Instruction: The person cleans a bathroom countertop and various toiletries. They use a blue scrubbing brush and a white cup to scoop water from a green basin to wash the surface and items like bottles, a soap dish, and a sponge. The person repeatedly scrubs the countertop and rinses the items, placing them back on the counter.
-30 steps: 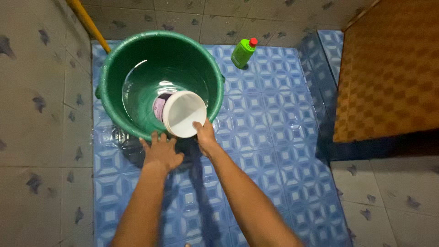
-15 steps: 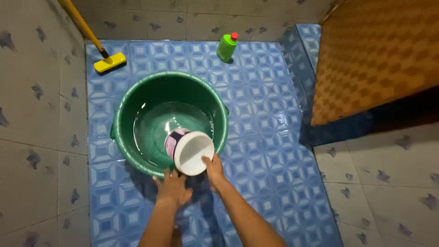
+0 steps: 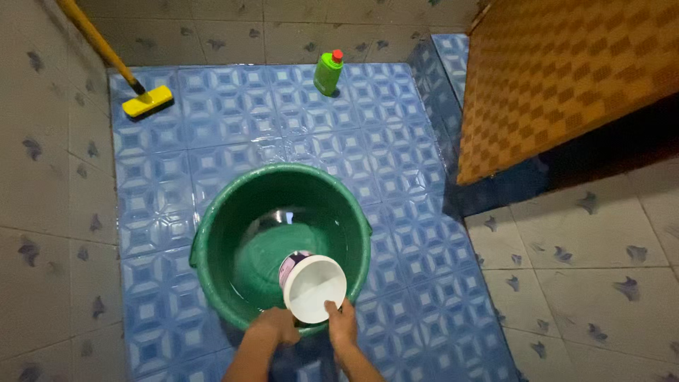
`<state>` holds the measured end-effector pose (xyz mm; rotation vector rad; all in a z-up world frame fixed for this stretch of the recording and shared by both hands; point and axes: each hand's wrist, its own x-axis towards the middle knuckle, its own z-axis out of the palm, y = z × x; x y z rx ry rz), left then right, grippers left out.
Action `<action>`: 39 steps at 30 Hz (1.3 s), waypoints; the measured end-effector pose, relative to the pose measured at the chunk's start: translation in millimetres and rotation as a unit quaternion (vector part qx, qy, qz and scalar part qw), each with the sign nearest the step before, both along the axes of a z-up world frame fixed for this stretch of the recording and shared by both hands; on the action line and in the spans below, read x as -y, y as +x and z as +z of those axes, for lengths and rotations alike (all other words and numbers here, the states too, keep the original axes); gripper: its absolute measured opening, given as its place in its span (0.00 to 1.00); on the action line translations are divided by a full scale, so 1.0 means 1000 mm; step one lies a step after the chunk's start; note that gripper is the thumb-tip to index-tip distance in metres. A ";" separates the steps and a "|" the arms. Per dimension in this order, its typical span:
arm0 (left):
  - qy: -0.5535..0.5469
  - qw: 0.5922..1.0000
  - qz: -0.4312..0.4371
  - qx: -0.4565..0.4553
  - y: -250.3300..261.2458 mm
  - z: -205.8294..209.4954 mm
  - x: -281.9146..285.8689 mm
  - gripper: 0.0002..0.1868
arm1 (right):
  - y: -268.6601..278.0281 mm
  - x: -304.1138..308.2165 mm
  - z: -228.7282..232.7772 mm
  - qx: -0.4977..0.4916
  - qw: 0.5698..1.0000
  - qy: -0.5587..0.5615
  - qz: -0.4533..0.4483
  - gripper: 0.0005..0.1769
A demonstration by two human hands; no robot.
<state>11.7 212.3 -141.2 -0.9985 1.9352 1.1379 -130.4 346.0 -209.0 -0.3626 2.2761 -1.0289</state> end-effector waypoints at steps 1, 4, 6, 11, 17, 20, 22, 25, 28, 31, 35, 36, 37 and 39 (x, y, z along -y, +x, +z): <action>0.000 1.000 0.010 -0.001 -0.002 -0.005 -0.003 0.25 | 0.004 0.002 0.019 -0.054 0.997 0.052 0.016 0.21; -0.017 0.997 0.046 -0.054 0.004 -0.027 0.005 0.24 | 0.016 0.033 0.079 -0.325 0.906 0.266 0.057 0.23; -0.029 0.992 0.090 -0.083 0.009 -0.037 0.012 0.23 | 0.007 0.051 0.105 -0.328 0.902 0.274 0.068 0.18; -0.081 0.984 0.145 -0.064 0.011 -0.020 0.040 0.24 | -0.015 0.081 0.087 -0.486 0.811 0.182 0.268 0.21; -0.149 0.984 0.073 -0.064 0.011 -0.012 0.053 0.24 | -0.003 0.095 0.053 -0.423 0.769 0.233 0.419 0.40; -0.117 0.993 0.008 -0.027 0.011 -0.018 0.052 0.35 | 0.011 0.096 0.032 -0.434 0.729 0.265 0.459 0.44; -0.121 0.992 0.026 -0.034 0.010 -0.024 0.050 0.27 | 0.007 0.102 0.016 -0.372 0.743 0.300 0.469 0.45; -0.114 0.993 0.028 -0.032 0.011 -0.038 0.050 0.27 | -0.002 0.112 -0.006 -0.207 0.817 0.322 0.432 0.43; -0.127 0.990 0.023 -0.050 0.015 -0.052 0.052 0.28 | -0.020 0.111 -0.023 -0.151 0.884 0.268 0.352 0.40; -0.153 0.985 0.049 -0.066 0.014 -0.050 0.055 0.33 | -0.035 0.100 -0.043 -0.115 0.934 0.213 0.261 0.49; -0.146 0.936 0.307 -0.088 0.000 -0.006 0.064 0.32 | -0.043 0.093 -0.048 -0.100 0.978 0.073 0.165 0.42; -0.164 0.914 0.357 -0.101 -0.004 0.007 0.068 0.31 | -0.039 0.088 -0.040 -0.072 0.986 0.039 0.143 0.41; -0.181 0.889 0.405 -0.113 -0.009 0.019 0.070 0.32 | -0.038 0.083 -0.028 -0.056 0.990 0.013 0.132 0.39; -0.185 0.856 0.471 -0.107 -0.015 0.039 0.071 0.31 | -0.035 0.077 0.000 -0.021 0.993 -0.041 0.110 0.36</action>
